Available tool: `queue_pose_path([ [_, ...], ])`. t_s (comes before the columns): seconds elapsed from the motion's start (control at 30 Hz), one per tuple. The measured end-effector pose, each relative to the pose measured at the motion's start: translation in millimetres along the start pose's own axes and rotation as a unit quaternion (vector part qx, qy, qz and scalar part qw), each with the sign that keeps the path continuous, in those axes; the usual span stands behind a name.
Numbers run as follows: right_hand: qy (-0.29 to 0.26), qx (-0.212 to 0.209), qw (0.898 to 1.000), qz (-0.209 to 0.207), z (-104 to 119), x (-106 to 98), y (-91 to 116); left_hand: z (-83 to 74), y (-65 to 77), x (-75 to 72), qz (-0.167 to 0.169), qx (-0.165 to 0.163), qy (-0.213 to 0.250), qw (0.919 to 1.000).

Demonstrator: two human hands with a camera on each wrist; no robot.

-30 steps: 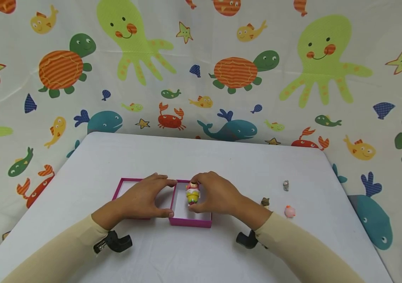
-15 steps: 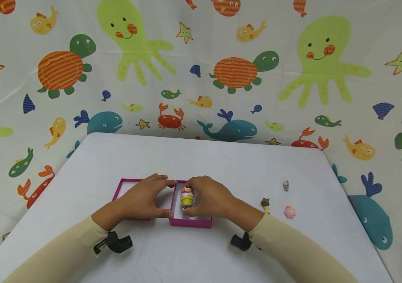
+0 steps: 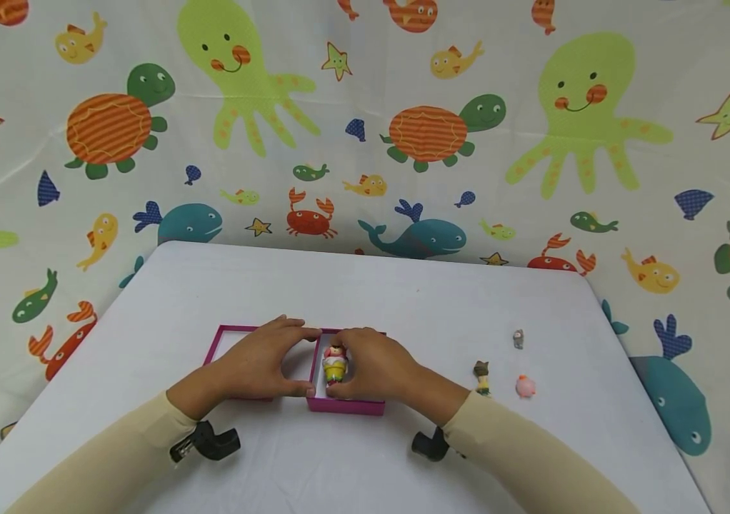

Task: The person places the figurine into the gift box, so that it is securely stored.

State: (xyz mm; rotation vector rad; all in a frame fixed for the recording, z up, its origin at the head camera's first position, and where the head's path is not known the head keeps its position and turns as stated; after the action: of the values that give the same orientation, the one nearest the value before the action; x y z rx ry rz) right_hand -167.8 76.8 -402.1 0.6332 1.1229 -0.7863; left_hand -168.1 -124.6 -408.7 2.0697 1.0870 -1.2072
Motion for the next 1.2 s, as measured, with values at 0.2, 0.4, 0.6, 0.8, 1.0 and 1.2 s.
queue_pose_path([
  [0.2,0.01,-0.01,1.0,-0.006,1,5,-3,-0.1,0.1,-0.3,0.002,0.005,0.004,1.0],
  [0.4,0.011,-0.008,1.0,0.0,3,7,-6,0.8,-0.7,-0.1,0.001,0.002,0.003,1.0],
  [0.6,0.028,0.001,1.0,0.002,5,10,-8,0.9,-1.5,-0.7,0.001,0.005,0.001,1.0],
  [0.8,0.044,0.015,0.999,0.001,5,11,-10,1.4,-1.0,-0.8,0.0,0.009,0.003,1.0],
  [1.0,0.067,0.011,0.998,-0.01,7,10,-10,1.3,-1.1,-1.2,-0.001,0.011,0.006,0.9999],
  [1.2,0.071,0.01,0.997,-0.018,7,12,-11,0.8,-1.2,-1.7,-0.001,0.012,0.009,0.9999],
])
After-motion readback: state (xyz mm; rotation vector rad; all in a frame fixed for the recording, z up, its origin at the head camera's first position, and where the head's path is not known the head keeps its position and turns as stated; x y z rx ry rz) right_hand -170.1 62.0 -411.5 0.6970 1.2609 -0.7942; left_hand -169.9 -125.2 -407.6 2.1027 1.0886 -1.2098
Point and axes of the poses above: each hand's wrist, its own y-axis away from the middle knuckle, its own x-axis out of the palm, z = x × y, the point moved 4 cm from there along -y, towards the middle knuckle, and after that the axes turned 8 degrees about y, right-handed, at the moved point
